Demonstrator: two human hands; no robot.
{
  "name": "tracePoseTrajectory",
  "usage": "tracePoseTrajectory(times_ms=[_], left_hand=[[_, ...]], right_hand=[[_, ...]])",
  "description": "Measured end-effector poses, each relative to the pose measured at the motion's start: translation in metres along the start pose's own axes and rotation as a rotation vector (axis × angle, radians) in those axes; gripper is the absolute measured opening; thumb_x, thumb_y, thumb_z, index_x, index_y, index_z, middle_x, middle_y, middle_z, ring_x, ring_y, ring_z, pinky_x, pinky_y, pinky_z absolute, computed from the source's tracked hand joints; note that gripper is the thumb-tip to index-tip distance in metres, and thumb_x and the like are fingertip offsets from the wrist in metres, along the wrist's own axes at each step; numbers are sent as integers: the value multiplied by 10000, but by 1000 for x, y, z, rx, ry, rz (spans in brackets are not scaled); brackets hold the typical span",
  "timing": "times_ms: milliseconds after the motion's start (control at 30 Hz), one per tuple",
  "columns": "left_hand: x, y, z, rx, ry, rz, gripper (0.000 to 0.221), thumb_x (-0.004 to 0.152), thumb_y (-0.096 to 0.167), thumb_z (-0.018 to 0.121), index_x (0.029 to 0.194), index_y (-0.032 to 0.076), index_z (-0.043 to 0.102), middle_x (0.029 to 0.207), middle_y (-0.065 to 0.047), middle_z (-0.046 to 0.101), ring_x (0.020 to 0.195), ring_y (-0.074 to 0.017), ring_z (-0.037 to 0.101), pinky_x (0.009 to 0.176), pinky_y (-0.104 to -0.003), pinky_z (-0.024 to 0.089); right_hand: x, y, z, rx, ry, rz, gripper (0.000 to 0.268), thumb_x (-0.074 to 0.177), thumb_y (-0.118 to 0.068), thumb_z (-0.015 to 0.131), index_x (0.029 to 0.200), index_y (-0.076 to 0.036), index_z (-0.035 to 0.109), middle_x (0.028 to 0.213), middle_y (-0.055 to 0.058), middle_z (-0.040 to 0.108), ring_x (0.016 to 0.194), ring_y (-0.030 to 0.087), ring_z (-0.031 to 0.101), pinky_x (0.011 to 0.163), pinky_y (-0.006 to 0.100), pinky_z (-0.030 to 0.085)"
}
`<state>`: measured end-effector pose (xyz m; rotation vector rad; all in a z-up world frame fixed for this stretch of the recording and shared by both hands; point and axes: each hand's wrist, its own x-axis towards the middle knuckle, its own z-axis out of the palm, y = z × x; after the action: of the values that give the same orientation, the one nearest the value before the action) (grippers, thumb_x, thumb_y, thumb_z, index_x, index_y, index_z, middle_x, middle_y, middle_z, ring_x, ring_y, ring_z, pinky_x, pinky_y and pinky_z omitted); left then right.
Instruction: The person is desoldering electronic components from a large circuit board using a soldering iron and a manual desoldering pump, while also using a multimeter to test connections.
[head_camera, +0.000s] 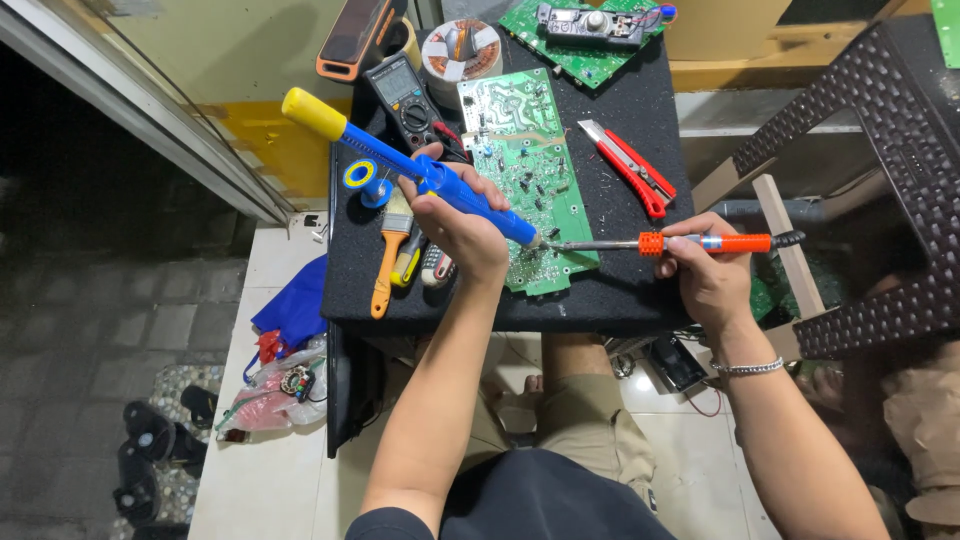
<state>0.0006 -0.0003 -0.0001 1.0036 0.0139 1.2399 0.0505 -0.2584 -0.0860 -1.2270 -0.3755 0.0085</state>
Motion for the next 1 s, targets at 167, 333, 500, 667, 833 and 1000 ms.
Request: tracePoseTrajectory(times_ms=[167,333,500,667,833,1000], left_hand=[[0,0,0,9,-3,-4,722,1043,686,197,1282,47,434,721,1,493,469,-100,560,461,-232,531],[-1,0,1,0,2,-5,720,1044,684,203,1281,45,435,724,-2,492,470,-99,556,458,-232,528],[1,7,3,6,6,-23,743,1034,702,183,1288,51,437,720,2,494,469,-99,557,458,-233,534],[-2,6,4,-11,14,-34,744,1033,697,172,1278,44,429,718,-6,485,465,-108,550,463,-243,532],[-6,4,4,-24,19,-55,760,1021,719,178,1280,48,424,722,-6,487,470,-107,555,471,-246,537],[-15,6,5,26,36,-12,689,1041,674,269,1255,37,423,695,-16,477,449,-117,538,445,-247,512]], right_hand=[[0,-1,-1,9,-7,-10,259,900,-70,752,1021,130,640,615,215,604,499,192,639,487,255,556],[0,1,-1,13,-6,-16,252,903,-65,751,1017,130,640,616,218,610,500,191,644,490,256,561],[0,-2,1,3,-15,-17,257,902,-60,742,1026,138,637,599,222,601,490,195,630,482,262,551],[0,-2,1,12,-8,-13,246,903,-67,744,1021,124,643,605,213,609,496,183,635,487,255,553],[-1,-1,0,18,-1,-13,238,906,-60,739,1017,125,638,596,207,600,493,178,627,481,259,549],[0,1,0,18,11,-8,237,895,-56,737,1007,127,637,566,200,574,471,185,612,481,279,550]])
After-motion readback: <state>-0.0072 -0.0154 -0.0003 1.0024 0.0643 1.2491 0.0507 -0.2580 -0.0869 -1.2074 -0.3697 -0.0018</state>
